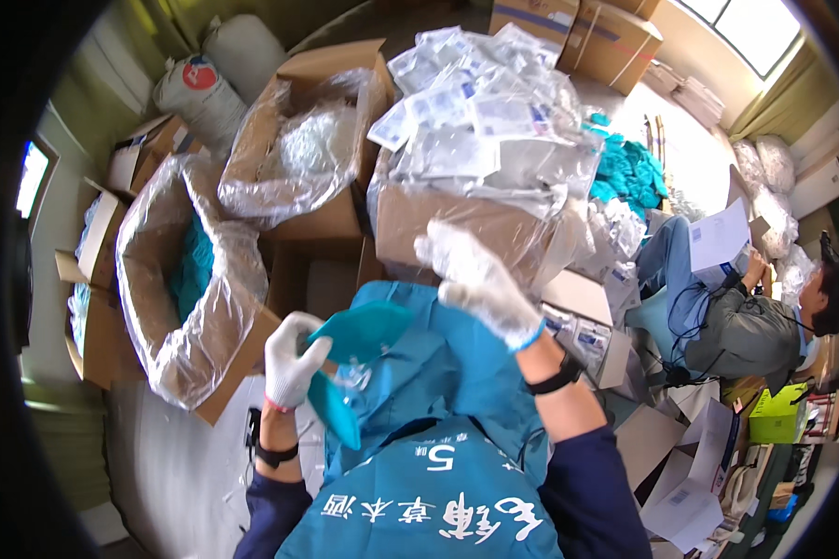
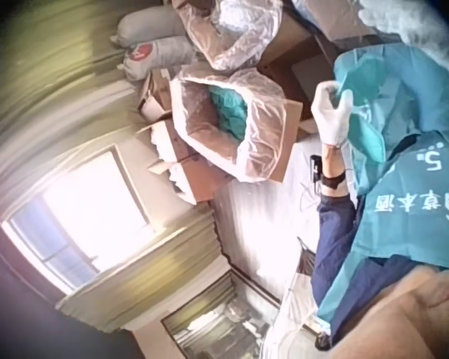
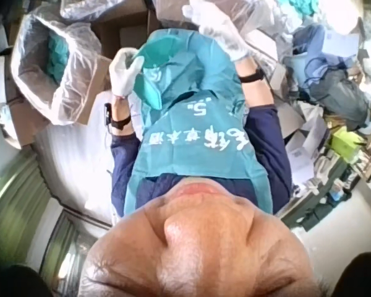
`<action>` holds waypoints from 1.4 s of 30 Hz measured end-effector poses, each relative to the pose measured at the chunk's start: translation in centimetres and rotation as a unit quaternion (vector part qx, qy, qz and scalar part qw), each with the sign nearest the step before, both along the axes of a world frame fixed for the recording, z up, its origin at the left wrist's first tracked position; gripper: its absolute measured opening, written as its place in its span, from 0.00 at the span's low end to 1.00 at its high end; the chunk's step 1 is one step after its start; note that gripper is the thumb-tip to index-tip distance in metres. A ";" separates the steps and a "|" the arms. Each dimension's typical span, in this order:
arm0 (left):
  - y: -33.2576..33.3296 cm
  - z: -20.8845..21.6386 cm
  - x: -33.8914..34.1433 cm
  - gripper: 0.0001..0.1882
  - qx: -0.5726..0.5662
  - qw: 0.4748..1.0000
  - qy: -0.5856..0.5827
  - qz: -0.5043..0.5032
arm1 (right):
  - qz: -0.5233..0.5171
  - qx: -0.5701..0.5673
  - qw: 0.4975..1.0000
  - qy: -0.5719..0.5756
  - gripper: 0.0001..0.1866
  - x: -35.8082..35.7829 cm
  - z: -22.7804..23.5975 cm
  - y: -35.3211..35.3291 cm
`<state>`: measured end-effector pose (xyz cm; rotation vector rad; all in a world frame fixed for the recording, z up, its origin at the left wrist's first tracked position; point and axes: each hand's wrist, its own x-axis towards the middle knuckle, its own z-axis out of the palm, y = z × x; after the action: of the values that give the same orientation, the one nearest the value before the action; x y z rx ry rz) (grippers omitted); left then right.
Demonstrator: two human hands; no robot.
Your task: The person packs teal face masks into white plastic bags and ties them with white strings. They repeatedly pick up masks from a pile, fold them, place them into bags, and secure the bags by tying knots. The person also handles cardboard boxes and stacks the packed items.
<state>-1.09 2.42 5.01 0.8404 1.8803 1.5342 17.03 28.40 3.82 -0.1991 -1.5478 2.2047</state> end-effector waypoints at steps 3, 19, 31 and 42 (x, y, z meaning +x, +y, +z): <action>2.7 1.2 1.1 0.07 0.005 0.997 0.012 -0.074 | -0.029 -0.039 0.998 -0.032 0.35 1.9 -1.9 -5.7; 9.1 -6.6 5.2 0.30 0.103 0.949 -0.266 0.134 | -0.089 -0.006 0.988 -0.123 0.19 4.7 -1.5 -10.3; 9.9 -5.4 7.6 0.29 0.070 0.971 -0.229 0.007 | -0.259 -0.067 0.961 -0.071 0.11 4.6 -3.6 -8.6; 11.1 -6.5 9.6 0.11 0.082 0.965 -0.226 0.102 | -0.005 -0.155 0.970 -0.186 0.15 7.4 -3.8 -7.5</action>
<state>8.47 13.54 -1.50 0.3249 1.5537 1.8431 24.40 20.93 0.01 -0.7511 -1.3584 2.4969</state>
